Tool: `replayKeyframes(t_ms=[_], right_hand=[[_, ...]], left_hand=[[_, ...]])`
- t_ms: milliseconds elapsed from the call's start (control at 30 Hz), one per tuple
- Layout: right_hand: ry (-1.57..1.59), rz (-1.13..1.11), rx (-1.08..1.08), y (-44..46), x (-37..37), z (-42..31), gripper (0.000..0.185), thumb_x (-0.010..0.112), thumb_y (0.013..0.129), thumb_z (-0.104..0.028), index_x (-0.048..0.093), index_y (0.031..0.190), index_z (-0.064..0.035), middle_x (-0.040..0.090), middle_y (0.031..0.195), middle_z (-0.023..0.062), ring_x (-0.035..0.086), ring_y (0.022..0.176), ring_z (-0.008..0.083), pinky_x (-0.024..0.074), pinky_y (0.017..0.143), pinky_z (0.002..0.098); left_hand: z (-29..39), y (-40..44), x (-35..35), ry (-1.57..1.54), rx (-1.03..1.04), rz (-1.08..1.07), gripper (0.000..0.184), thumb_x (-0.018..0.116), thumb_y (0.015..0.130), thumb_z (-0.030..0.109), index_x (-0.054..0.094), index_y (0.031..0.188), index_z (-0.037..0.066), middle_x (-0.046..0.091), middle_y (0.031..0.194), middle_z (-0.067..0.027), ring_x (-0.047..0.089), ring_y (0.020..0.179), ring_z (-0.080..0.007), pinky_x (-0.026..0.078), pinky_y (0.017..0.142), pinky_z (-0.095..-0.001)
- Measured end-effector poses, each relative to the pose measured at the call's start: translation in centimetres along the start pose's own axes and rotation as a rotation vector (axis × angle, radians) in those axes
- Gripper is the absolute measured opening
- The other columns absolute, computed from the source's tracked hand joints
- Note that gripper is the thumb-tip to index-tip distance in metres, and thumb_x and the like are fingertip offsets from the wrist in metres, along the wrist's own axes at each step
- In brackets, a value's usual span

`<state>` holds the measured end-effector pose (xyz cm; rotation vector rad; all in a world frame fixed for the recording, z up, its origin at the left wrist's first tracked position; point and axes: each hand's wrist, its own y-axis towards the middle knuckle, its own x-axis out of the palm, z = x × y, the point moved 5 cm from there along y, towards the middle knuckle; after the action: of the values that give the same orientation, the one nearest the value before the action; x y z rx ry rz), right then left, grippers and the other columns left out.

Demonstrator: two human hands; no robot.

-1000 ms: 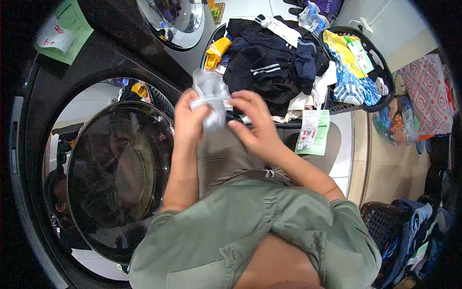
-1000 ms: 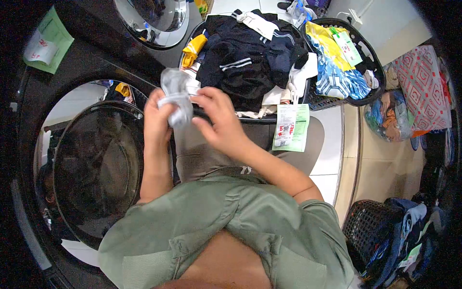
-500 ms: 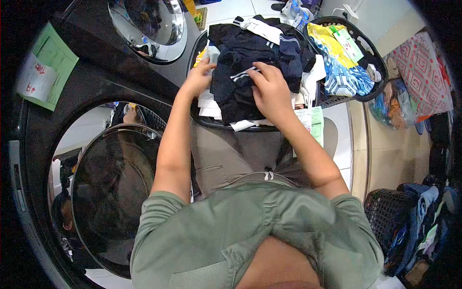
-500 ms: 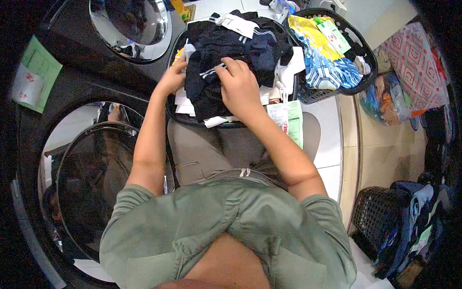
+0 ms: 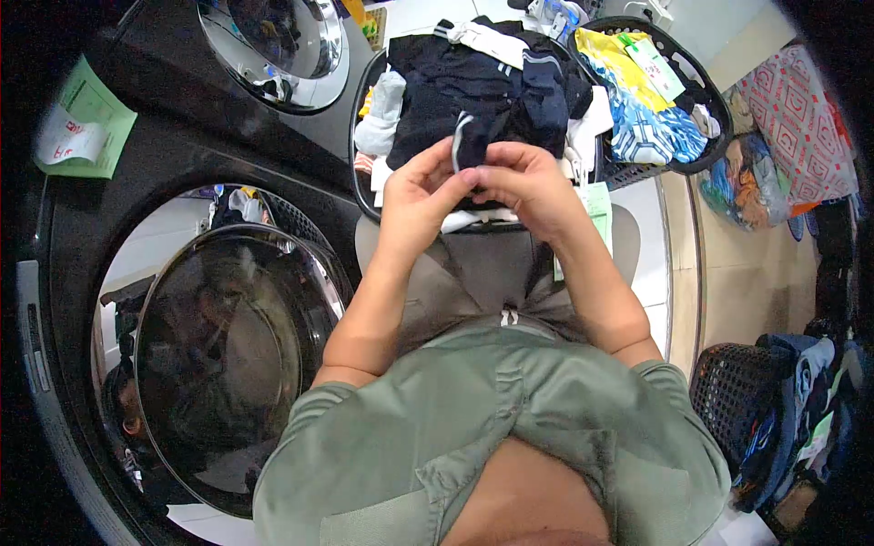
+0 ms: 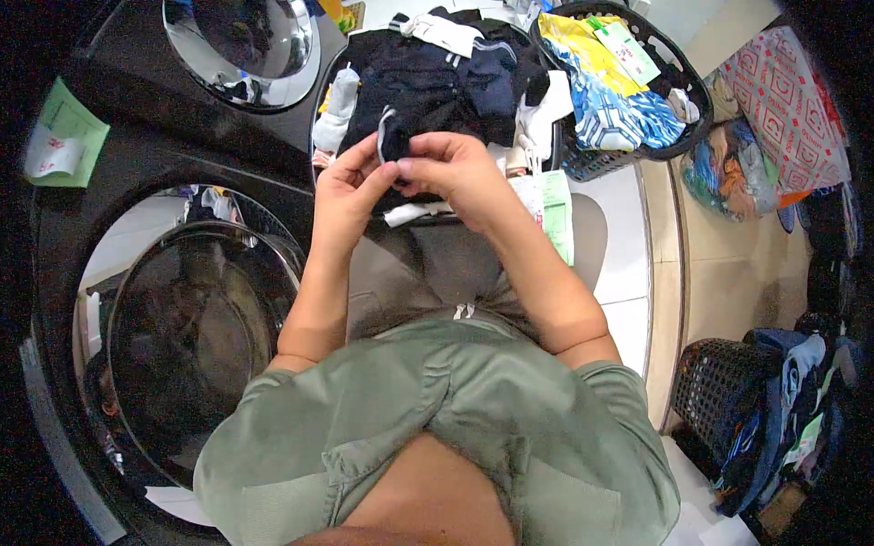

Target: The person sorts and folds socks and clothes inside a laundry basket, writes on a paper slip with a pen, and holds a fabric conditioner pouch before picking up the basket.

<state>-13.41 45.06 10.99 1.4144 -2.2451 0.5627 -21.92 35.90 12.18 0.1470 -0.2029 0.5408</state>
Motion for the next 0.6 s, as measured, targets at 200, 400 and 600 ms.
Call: replayKeyframes(t_ms=[200, 400, 600], right_hand=[[0.319, -0.002, 0.051, -1.5, -1.8, 1.1, 0.01, 0.059, 0.078, -0.004, 0.059, 0.087, -0.0006, 0.062, 0.08, 0.0071, 0.06, 0.07, 0.0142, 0.0509, 0.061, 0.0256], [0.064, 0.053, 0.008, -2.4, -1.5, 2.1, 0.007, 0.064, 0.074, -0.005, 0.059, 0.078, -0.0038, 0.06, 0.071, 0.0023, 0.055, 0.058, 0.0101, 0.045, 0.054, 0.0209], [0.432, 0.127, -0.018, -3.3, -1.9, 1.8, 0.005, 0.057, 0.077, -0.004, 0.058, 0.081, -0.0066, 0.062, 0.078, 0.0075, 0.06, 0.071, 0.0165, 0.0498, 0.069, 0.0318]], left_hand=[[0.0, -1.3, 0.3, 0.018, 0.121, 0.189, 0.026, 0.059, 0.079, -0.001, 0.052, 0.104, -0.002, 0.057, 0.095, -0.0059, 0.054, 0.085, -0.0087, 0.043, 0.076, -0.0198], [-0.9, -2.2, 1.1, 0.254, 0.028, 0.135, 0.019, 0.066, 0.074, 0.004, 0.059, 0.091, -0.002, 0.059, 0.078, -0.0016, 0.054, 0.069, -0.0059, 0.044, 0.06, -0.0182], [-3.3, -1.8, -0.7, -0.416, -0.308, 0.039, 0.019, 0.049, 0.086, 0.018, 0.059, 0.091, 0.001, 0.063, 0.083, -0.0082, 0.06, 0.076, -0.0161, 0.049, 0.071, -0.0299]])
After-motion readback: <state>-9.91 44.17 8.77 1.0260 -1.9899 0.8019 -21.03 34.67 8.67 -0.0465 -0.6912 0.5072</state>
